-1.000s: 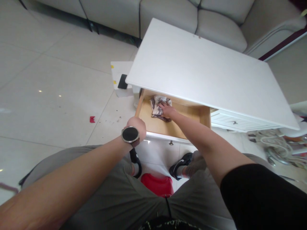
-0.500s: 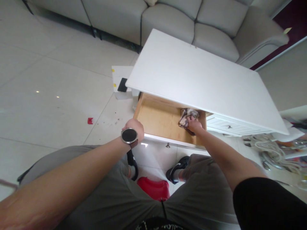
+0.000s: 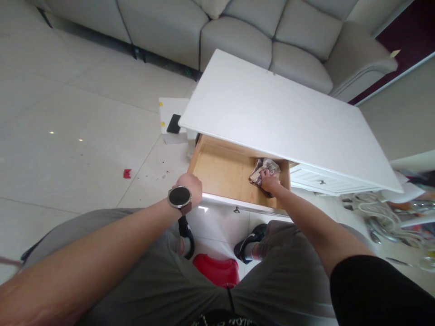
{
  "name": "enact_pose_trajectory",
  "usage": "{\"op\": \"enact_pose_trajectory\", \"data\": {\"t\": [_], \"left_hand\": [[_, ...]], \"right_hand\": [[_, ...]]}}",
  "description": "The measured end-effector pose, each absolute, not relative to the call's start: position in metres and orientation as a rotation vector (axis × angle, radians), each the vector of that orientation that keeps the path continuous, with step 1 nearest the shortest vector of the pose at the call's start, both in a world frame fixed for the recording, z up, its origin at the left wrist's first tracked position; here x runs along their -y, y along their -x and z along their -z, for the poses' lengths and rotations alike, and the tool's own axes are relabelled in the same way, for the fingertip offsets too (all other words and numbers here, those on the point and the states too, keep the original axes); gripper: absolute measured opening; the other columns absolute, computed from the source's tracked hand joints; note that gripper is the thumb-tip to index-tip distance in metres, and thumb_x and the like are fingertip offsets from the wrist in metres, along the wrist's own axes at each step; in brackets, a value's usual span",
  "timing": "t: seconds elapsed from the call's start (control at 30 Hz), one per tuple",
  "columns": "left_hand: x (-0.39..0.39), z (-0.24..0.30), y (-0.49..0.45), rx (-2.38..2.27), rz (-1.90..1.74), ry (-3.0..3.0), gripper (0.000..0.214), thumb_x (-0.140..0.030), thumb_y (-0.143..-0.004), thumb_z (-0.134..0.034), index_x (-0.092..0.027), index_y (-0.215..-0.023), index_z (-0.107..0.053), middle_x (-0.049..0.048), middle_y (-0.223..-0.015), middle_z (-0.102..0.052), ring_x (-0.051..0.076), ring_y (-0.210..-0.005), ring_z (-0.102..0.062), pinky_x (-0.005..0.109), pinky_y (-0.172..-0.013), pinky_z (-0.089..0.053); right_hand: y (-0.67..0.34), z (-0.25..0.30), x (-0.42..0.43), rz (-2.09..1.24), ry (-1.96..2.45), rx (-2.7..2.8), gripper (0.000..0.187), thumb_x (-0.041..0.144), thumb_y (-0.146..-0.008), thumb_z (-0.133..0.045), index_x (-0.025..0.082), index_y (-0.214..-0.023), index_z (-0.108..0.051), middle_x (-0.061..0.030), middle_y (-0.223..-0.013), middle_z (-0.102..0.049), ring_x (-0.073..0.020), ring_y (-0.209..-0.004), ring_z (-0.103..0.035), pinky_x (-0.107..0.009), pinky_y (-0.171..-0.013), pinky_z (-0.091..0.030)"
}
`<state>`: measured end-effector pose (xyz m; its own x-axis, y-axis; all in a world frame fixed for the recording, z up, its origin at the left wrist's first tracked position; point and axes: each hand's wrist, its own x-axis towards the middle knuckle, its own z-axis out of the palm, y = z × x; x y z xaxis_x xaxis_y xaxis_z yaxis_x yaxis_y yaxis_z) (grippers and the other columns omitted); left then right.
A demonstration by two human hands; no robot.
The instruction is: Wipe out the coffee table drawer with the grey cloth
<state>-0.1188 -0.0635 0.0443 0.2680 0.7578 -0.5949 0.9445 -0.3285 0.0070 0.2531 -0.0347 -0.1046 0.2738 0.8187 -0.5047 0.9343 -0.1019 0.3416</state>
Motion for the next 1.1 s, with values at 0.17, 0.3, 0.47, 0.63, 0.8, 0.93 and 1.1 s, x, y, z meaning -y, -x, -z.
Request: {"op": "enact_pose_trajectory", "data": {"t": [0.17,0.3,0.47,0.63,0.8,0.93,1.1], "left_hand": [[0.066,-0.053,0.116,-1.509,0.935,-2.202,0.034,0.006,-0.087,-0.052,0.0,-0.109,-0.079,0.0248,-0.107,-0.078,0.036,-0.105,-0.074,0.038,-0.085,-0.057],[0.069,-0.056,0.117,-1.5,0.914,-2.2,0.036,0.002,-0.091,-0.051,-0.003,-0.113,-0.079,0.0247,-0.112,-0.077,0.035,-0.109,-0.073,0.038,-0.086,-0.057],[0.073,-0.054,0.119,-1.523,0.878,-2.173,0.041,0.005,-0.088,-0.049,-0.004,-0.113,-0.079,0.0245,-0.113,-0.077,0.035,-0.11,-0.072,0.04,-0.087,-0.057],[0.075,-0.054,0.121,-1.557,0.835,-2.163,0.039,0.005,-0.088,-0.05,-0.003,-0.113,-0.079,0.0267,-0.112,-0.076,0.037,-0.108,-0.073,0.041,-0.085,-0.056],[0.077,-0.057,0.123,-1.518,0.89,-2.215,0.041,0.004,-0.089,-0.048,-0.005,-0.114,-0.079,0.0242,-0.113,-0.077,0.034,-0.107,-0.073,0.037,-0.083,-0.056],[0.078,-0.06,0.125,-1.513,0.902,-2.208,0.039,0.003,-0.088,-0.049,-0.005,-0.111,-0.08,0.023,-0.112,-0.077,0.031,-0.102,-0.074,0.035,-0.081,-0.055],[0.08,-0.061,0.125,-1.507,0.926,-2.215,0.035,0.001,-0.088,-0.053,-0.006,-0.109,-0.08,0.0216,-0.104,-0.079,0.032,-0.104,-0.074,0.035,-0.083,-0.055]], "right_hand": [[-0.249,0.103,0.04,0.238,-1.935,-1.568,0.066,0.027,-0.101,-0.038,0.02,-0.165,-0.028,-0.0213,-0.172,-0.016,-0.0485,-0.144,-0.038,-0.061,-0.106,-0.043],[-0.249,0.102,0.046,0.248,-1.903,-1.583,0.07,0.03,-0.1,-0.043,0.018,-0.167,-0.023,-0.0238,-0.171,-0.018,-0.0476,-0.145,-0.038,-0.059,-0.109,-0.041],[-0.25,0.108,0.051,0.254,-1.912,-1.564,0.074,0.041,-0.101,-0.045,0.023,-0.168,-0.019,-0.0235,-0.172,-0.013,-0.0494,-0.146,-0.036,-0.064,-0.108,-0.04],[-0.247,0.109,0.054,0.248,-1.909,-1.561,0.073,0.036,-0.101,-0.041,0.02,-0.168,-0.019,-0.0223,-0.172,-0.015,-0.0494,-0.147,-0.035,-0.064,-0.11,-0.039],[-0.243,0.104,0.054,0.253,-1.91,-1.547,0.072,0.034,-0.101,-0.043,0.02,-0.168,-0.02,-0.0231,-0.171,-0.015,-0.048,-0.147,-0.034,-0.062,-0.109,-0.039],[-0.242,0.102,0.053,0.27,-1.907,-1.531,0.074,0.037,-0.1,-0.046,0.021,-0.167,-0.02,-0.0237,-0.171,-0.014,-0.0485,-0.147,-0.035,-0.063,-0.108,-0.04],[-0.243,0.104,0.052,0.244,-1.898,-1.527,0.07,0.035,-0.102,-0.044,0.018,-0.166,-0.022,-0.0238,-0.171,-0.017,-0.0487,-0.145,-0.038,-0.06,-0.109,-0.041]]}}
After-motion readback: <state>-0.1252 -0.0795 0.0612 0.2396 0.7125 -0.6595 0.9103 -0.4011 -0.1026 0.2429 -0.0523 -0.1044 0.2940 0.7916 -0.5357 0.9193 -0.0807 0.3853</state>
